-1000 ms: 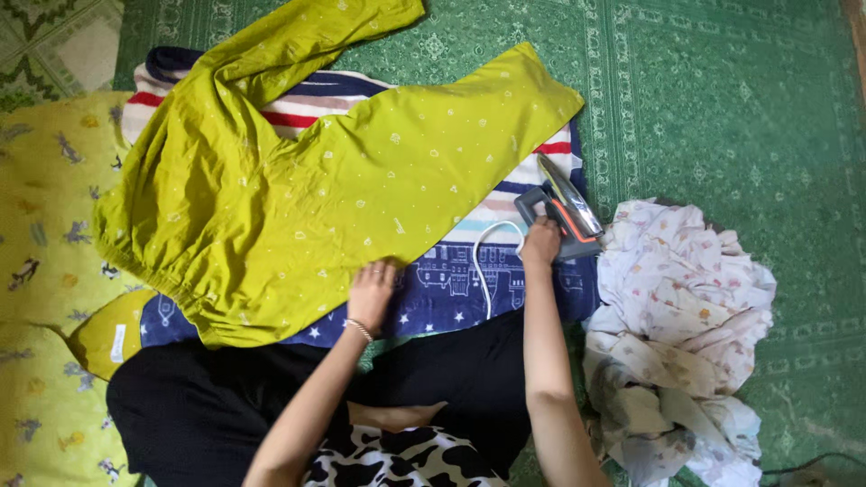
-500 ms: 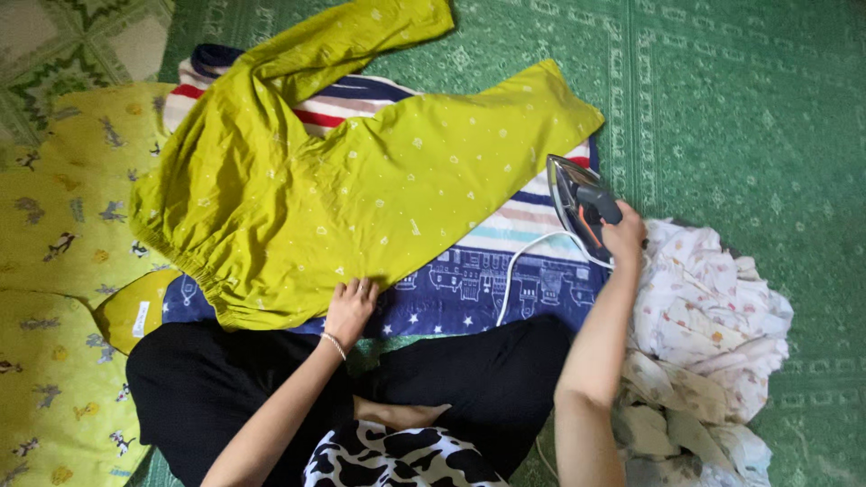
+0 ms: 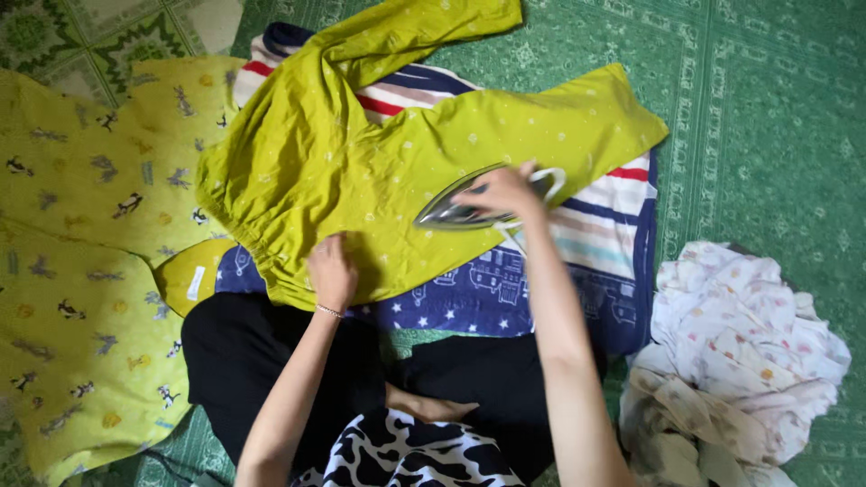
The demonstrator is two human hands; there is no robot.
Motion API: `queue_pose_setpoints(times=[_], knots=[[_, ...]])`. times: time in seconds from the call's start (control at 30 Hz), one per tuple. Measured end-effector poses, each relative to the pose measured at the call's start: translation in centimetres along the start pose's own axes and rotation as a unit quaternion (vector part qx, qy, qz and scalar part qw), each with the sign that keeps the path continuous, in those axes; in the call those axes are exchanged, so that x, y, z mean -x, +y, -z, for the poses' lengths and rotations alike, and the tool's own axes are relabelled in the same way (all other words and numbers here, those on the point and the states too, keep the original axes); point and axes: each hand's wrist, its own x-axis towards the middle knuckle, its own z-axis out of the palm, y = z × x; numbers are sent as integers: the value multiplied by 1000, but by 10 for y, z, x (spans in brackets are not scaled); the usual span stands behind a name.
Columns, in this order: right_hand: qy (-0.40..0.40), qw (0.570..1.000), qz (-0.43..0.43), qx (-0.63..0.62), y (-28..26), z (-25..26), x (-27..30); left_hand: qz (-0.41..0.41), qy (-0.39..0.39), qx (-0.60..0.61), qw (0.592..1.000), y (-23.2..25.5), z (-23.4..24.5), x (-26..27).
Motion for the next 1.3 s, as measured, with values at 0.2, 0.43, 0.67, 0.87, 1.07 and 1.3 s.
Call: queue_pose_setpoints(times=[0.2, 0.43, 0.67, 0.87, 1.07, 1.3], knots=[[-51, 989, 104, 95, -94, -60, -8, 136, 26, -130, 982, -18, 2, 3], [-35, 988, 117, 97, -114, -70, -4, 173, 35, -34, 984, -38, -4, 1], [-32, 996, -80, -14, 3, -12, -12, 161, 27, -80, 983, -22, 6, -1], [54, 989, -124, -53, 86, 4, -28, 153, 42, -98, 983, -21, 0, -2], [9, 993, -116, -35, 41, -11, -21, 171, 72, -22, 982, -20, 3, -6], [25, 996, 58, 68, -86, -47, -21, 46, 221, 101, 969, -10, 25, 5]])
